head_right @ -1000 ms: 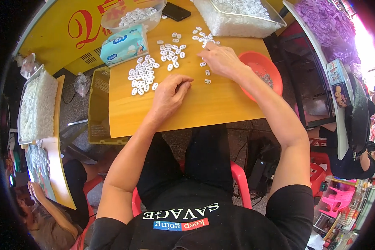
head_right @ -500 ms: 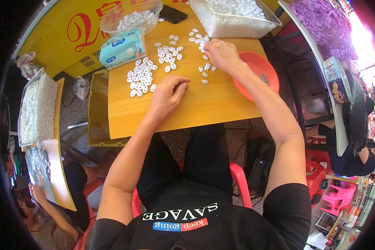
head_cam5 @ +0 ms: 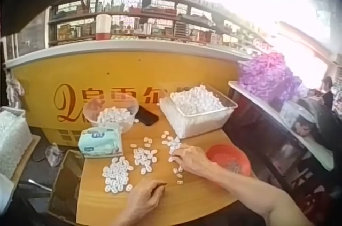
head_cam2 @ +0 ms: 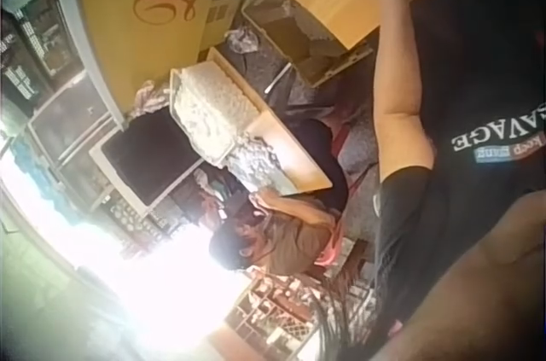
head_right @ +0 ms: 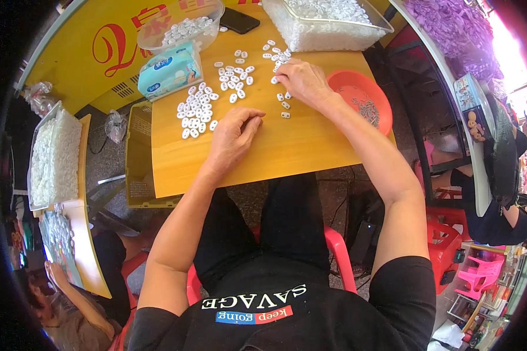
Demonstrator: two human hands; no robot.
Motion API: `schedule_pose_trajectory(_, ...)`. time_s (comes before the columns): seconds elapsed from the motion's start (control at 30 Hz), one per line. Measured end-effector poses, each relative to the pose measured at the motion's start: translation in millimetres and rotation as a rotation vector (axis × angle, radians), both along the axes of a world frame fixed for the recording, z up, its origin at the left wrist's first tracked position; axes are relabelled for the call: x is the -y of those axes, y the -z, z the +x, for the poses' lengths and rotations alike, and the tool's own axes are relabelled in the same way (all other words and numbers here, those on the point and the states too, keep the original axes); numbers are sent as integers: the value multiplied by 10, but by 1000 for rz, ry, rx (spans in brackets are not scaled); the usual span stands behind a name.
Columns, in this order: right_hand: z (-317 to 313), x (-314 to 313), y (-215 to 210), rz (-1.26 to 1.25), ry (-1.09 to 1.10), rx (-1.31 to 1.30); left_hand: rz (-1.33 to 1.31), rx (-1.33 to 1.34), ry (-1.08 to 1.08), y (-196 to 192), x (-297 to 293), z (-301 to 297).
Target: Assembling small plastic components by manually inserting metal pins.
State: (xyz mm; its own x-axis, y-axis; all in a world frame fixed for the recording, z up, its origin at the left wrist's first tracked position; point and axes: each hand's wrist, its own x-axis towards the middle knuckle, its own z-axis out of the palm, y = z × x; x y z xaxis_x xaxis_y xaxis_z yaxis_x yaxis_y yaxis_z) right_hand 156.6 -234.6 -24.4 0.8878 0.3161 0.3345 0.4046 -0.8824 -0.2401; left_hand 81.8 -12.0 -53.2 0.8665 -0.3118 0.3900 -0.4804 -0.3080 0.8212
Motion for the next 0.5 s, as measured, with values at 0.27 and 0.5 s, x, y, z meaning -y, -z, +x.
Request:
schedule_pose_trajectory(0.27, 17, 107, -111, -74, -4, 13, -3, -1, 1, -25, 21, -9)
schedule_pose_trajectory(0.5, -99, 284, -93, -74, -90, -4, -9, -11, -1, -13, 11, 3)
